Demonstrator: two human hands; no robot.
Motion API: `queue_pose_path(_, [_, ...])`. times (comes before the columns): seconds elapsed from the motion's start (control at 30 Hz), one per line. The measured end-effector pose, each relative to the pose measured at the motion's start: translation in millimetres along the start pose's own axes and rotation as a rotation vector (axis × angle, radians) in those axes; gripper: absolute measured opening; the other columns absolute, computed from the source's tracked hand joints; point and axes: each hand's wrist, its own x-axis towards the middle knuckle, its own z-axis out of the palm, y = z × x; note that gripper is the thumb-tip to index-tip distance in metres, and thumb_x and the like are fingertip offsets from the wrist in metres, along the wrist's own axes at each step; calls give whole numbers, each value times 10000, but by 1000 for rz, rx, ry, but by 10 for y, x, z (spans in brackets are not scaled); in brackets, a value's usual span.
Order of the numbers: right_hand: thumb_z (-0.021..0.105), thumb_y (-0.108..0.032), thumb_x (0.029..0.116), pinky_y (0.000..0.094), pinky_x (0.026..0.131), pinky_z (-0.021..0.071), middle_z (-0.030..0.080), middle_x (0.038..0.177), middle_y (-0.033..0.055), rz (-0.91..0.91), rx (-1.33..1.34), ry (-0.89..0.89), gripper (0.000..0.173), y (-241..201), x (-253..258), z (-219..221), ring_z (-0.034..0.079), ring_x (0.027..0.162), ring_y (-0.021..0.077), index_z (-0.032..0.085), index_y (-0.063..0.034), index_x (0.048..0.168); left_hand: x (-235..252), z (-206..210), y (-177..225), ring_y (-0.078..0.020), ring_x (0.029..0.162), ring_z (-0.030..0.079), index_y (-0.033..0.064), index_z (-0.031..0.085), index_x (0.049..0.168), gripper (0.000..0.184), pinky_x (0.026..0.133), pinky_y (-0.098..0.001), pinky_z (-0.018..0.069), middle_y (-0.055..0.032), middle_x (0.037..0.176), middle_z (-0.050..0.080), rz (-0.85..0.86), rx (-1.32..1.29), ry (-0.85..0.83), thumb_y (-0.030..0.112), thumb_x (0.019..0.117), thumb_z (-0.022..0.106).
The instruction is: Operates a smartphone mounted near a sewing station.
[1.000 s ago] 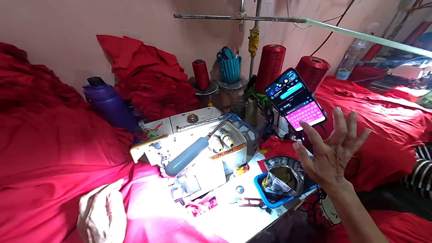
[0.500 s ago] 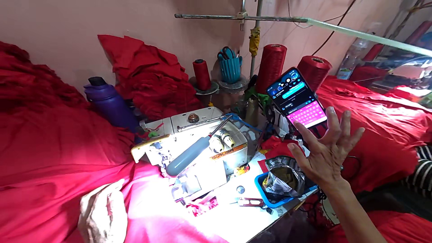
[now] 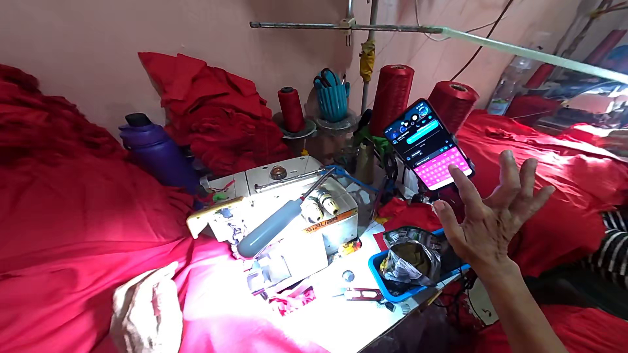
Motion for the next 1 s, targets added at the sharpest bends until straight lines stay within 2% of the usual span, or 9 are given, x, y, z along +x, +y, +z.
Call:
queue_pose_path(0.13, [402, -628, 999, 784, 1127, 25, 311, 1614, 278, 18, -13, -7, 595, 14, 5, 17, 140, 1526, 523, 613, -263, 1419, -55, 55, -210, -398, 1121, 623, -144, 662, 1111, 411, 1044, -425, 444, -328, 1102, 674, 29, -8, 13, 126, 1035, 363])
queue_pose_path(0.3, [400, -614, 1005, 784, 1128, 25, 306, 1618, 278, 37, -5, -24, 591, 0, 0, 7, 138, 1527, 524, 614, -258, 1425, 3, -12, 29, -442, 1112, 617, -173, 654, 1107, 386, 1042, -443, 444, -358, 1096, 660, -1, 12, -7, 77, 1028, 371])
queue_pose_path(0.63, [393, -608, 1015, 792, 1122, 6, 319, 1613, 276, 10, -6, -41, 566, 21, -189, 12, 135, 1529, 521, 657, -253, 1369, 2, -10, 14, -450, 1122, 615, -174, 656, 1104, 383, 1045, -449, 443, -358, 1104, 661, 2, 7, -9, 77, 1028, 377])
queue_pose_path(1.0, [386, -595, 1019, 794, 1116, 25, 319, 1610, 281, 20, -21, -32, 560, 27, -161, 35, 147, 1527, 521, 636, -264, 1395, -1, -7, 20, -427, 1106, 621, -165, 663, 1103, 367, 1032, -428, 453, -353, 1093, 662, -4, 8, -2, 72, 1025, 393])
